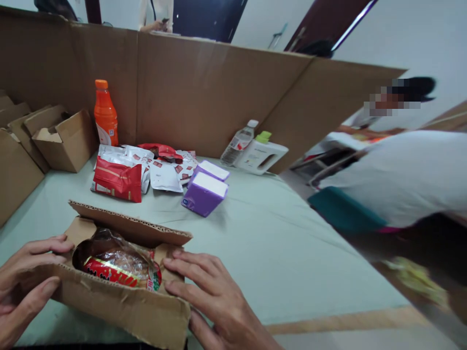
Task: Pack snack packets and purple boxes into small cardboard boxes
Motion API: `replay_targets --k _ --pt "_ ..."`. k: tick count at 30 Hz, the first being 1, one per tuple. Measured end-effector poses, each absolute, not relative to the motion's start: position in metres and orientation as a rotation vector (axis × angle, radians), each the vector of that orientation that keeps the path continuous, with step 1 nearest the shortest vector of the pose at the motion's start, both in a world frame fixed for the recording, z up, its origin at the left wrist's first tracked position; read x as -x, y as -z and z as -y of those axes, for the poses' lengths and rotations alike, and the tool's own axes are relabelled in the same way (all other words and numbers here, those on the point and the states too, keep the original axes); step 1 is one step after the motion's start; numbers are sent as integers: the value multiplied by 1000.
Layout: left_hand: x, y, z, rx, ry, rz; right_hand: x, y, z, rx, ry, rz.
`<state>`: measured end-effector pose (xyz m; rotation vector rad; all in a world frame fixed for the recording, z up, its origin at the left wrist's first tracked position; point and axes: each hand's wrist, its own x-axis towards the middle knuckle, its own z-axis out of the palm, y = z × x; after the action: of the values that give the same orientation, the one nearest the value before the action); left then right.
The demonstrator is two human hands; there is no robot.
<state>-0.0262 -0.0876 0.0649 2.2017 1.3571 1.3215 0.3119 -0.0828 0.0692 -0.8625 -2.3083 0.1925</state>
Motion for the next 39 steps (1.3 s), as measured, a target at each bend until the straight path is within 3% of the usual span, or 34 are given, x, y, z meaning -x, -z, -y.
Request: replay_targets --k 7,15,23,29,39 --pt "14 -60 85 -2300 -1341 -1510 -301 -77 76 1034 -135 1845" --pt "17 -58 78 -2445 -1212 -1402 -292 -66 81 850 -239 2404" --pt "21 -56 66 -2448 -1255 -1244 -286 -99 77 891 -122 2698" --pt "25 -55 62 -2518 -1210 -1243 -278 -120 44 948 -393 2865" --pt "28 -50 67 -2520 -1272 -1249 -292 -90 63 816 -452 2815"
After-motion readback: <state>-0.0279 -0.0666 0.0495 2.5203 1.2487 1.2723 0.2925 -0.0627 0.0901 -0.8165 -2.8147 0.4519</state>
